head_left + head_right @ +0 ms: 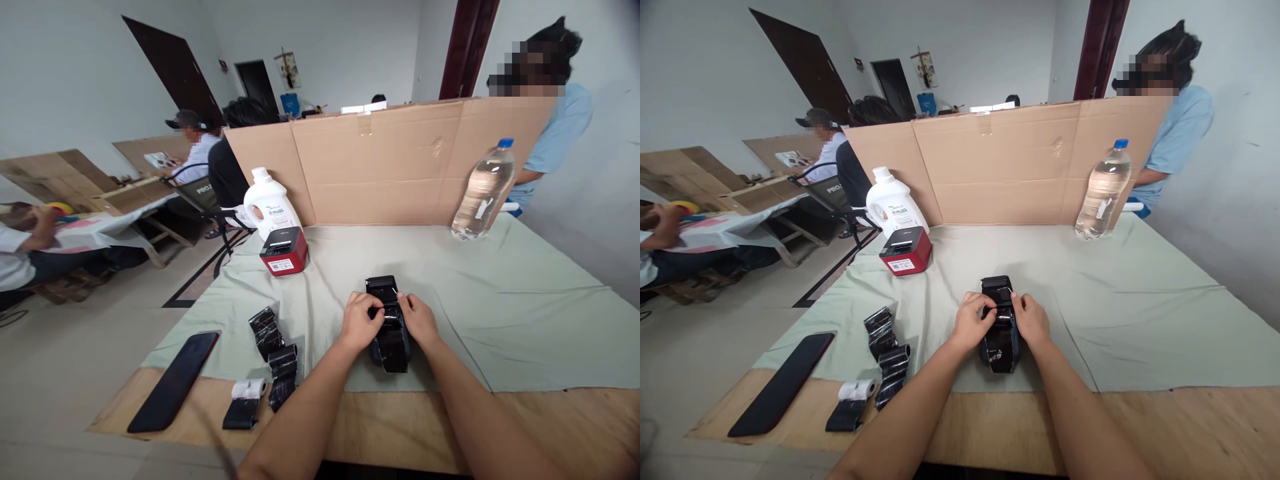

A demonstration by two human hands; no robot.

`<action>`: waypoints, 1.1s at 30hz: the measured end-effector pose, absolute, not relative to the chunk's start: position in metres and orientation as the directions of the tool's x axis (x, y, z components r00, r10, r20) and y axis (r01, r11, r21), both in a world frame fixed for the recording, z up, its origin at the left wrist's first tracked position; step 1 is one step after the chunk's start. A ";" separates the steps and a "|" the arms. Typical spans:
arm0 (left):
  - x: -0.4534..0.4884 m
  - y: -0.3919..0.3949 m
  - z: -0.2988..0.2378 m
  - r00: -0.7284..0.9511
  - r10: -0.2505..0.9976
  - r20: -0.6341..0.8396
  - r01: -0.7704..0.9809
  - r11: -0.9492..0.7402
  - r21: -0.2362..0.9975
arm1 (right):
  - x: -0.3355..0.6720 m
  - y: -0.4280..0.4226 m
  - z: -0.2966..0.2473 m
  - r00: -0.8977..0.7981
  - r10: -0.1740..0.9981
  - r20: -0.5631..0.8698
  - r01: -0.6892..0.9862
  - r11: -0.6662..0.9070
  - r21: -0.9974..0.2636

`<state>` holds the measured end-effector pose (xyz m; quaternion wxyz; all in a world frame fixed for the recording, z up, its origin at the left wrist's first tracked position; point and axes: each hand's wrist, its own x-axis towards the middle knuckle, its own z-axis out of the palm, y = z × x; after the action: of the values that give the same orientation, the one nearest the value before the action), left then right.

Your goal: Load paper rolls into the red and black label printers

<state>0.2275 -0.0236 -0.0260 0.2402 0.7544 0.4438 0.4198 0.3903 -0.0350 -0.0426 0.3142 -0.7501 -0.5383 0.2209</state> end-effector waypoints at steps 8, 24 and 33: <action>0.229 -0.025 -0.023 0.389 0.897 0.210 0.617 -0.423 0.663 | 0.388 -0.035 -0.042 0.332 0.943 0.005 0.711 -0.246 -0.659; 0.226 -0.027 -0.015 0.497 0.856 0.140 0.594 -0.454 0.664 | 0.386 -0.036 -0.039 0.326 0.945 -0.007 0.726 -0.255 -0.639; 0.231 -0.028 -0.011 0.567 0.816 0.114 0.617 -0.512 0.598 | 0.386 -0.035 -0.042 0.305 0.952 -0.014 0.744 -0.247 -0.621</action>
<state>0.2308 -0.0285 -0.0108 0.2556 0.8474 0.4226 0.1949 0.3855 -0.0351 -0.0418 0.2616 -0.7641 -0.5549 0.1994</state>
